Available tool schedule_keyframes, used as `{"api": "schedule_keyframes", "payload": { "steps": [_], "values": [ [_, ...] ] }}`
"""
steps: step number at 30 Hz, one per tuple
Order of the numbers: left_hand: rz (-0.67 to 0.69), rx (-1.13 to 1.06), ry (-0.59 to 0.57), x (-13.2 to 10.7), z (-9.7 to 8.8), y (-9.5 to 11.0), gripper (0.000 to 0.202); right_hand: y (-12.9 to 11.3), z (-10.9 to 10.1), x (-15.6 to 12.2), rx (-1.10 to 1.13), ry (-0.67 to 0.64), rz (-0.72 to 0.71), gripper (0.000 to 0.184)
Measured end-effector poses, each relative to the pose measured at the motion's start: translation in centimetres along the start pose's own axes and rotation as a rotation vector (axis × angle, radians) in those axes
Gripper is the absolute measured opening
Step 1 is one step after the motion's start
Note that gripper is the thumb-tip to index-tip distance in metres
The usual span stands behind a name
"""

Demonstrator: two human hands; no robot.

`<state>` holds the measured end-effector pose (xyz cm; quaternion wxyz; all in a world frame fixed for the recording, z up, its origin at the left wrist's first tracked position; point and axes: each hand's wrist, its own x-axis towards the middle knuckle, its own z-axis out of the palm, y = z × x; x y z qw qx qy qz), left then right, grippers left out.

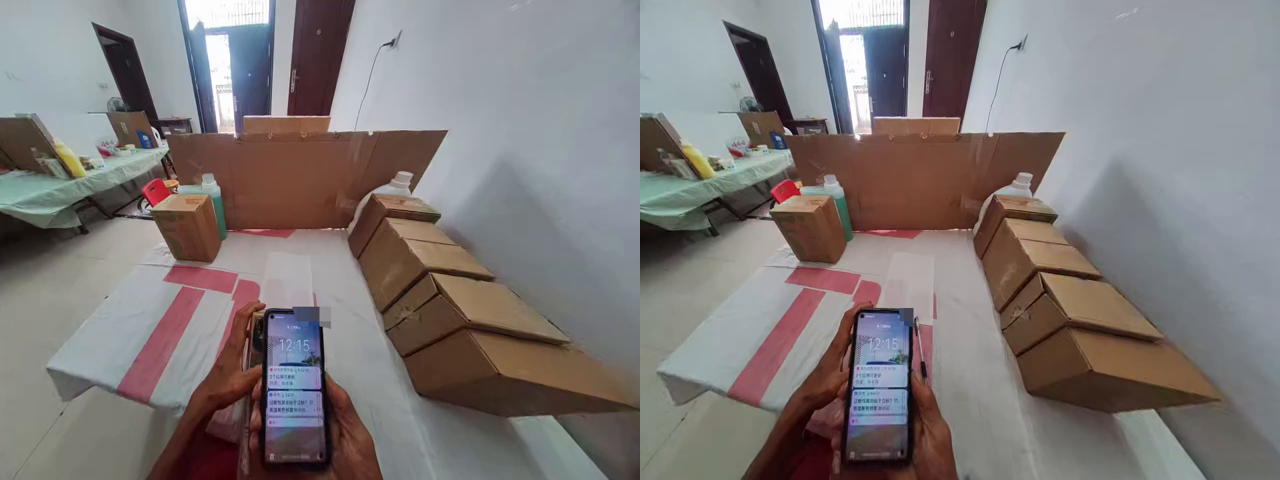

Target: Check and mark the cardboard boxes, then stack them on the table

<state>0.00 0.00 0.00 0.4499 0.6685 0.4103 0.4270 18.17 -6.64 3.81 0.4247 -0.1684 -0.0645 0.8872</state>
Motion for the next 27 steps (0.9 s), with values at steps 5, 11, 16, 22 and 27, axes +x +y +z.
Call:
{"api": "schedule_keyframes", "payload": {
  "steps": [5,11,16,22,27],
  "values": [
    [-0.016,0.078,0.033,-0.3,-0.3,0.4,0.083,0.0,-0.4,-0.1,-0.032,-0.016,-0.073,0.051],
    [-0.079,0.071,0.056,-0.6,-0.7,0.3,0.086,-2.1,-1.6,-0.8,-0.128,0.05,-0.262,0.052],
    [-0.152,0.081,0.115,-0.9,-0.9,1.0,0.085,-5.2,-6.1,0.2,-0.278,0.203,-0.373,0.063],
    [-0.172,0.074,0.179,-0.8,-0.7,1.2,0.087,-9.4,-13.3,2.8,-1.234,0.789,-0.638,0.072],
    [-0.232,0.015,0.21,-0.7,-1.1,0.4,0.085,-10.4,-16.6,3.8,-1.462,0.978,-0.71,0.062]
  ]
}}
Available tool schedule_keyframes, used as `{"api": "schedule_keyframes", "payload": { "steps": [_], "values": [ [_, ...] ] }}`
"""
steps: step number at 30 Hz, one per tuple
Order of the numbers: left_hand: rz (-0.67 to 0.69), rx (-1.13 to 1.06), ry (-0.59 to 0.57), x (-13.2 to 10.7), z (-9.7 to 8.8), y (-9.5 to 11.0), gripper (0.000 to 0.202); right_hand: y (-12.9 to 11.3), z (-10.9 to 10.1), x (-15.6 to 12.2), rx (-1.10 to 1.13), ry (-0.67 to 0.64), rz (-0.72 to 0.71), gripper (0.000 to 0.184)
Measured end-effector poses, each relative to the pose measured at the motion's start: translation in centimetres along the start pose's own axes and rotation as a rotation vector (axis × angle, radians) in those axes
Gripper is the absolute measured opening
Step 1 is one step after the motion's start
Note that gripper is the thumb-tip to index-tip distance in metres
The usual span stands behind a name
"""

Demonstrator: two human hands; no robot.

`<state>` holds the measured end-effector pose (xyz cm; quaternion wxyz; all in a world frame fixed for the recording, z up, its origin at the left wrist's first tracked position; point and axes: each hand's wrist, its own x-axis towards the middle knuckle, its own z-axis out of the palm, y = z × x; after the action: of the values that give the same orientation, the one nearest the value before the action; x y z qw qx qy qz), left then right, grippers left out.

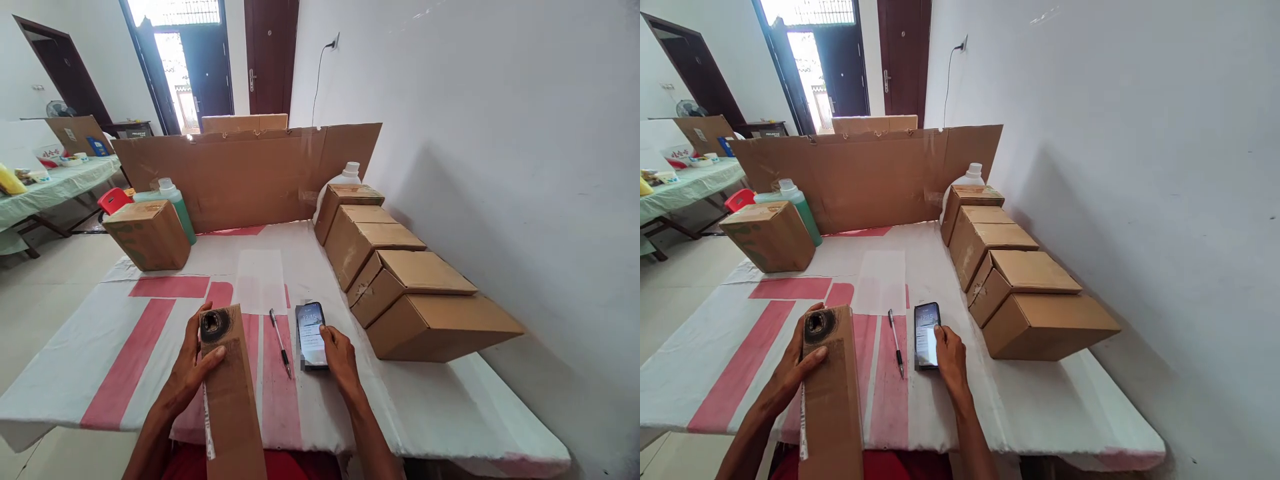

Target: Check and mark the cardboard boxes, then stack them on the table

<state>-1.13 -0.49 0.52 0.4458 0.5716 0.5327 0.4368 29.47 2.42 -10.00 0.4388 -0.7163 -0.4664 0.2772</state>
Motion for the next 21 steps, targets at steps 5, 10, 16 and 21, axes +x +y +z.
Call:
{"api": "schedule_keyframes", "payload": {
  "steps": [5,10,16,21],
  "values": [
    [-0.042,-0.019,0.025,1.1,-0.2,-2.2,0.086,1.4,-0.1,-0.7,-0.164,0.094,-0.09,0.057],
    [0.032,-0.017,0.054,2.0,0.0,-4.9,0.089,0.9,0.0,-2.3,-0.257,0.171,-0.24,0.056],
    [0.061,-0.018,0.145,-2.9,0.3,-7.8,0.078,0.2,4.8,-8.7,-0.17,-0.228,-0.649,0.058],
    [-0.11,-0.185,0.098,-8.7,0.3,-8.7,0.09,-0.6,6.9,-12.6,-0.11,-0.449,-0.812,0.109]
  ]
}}
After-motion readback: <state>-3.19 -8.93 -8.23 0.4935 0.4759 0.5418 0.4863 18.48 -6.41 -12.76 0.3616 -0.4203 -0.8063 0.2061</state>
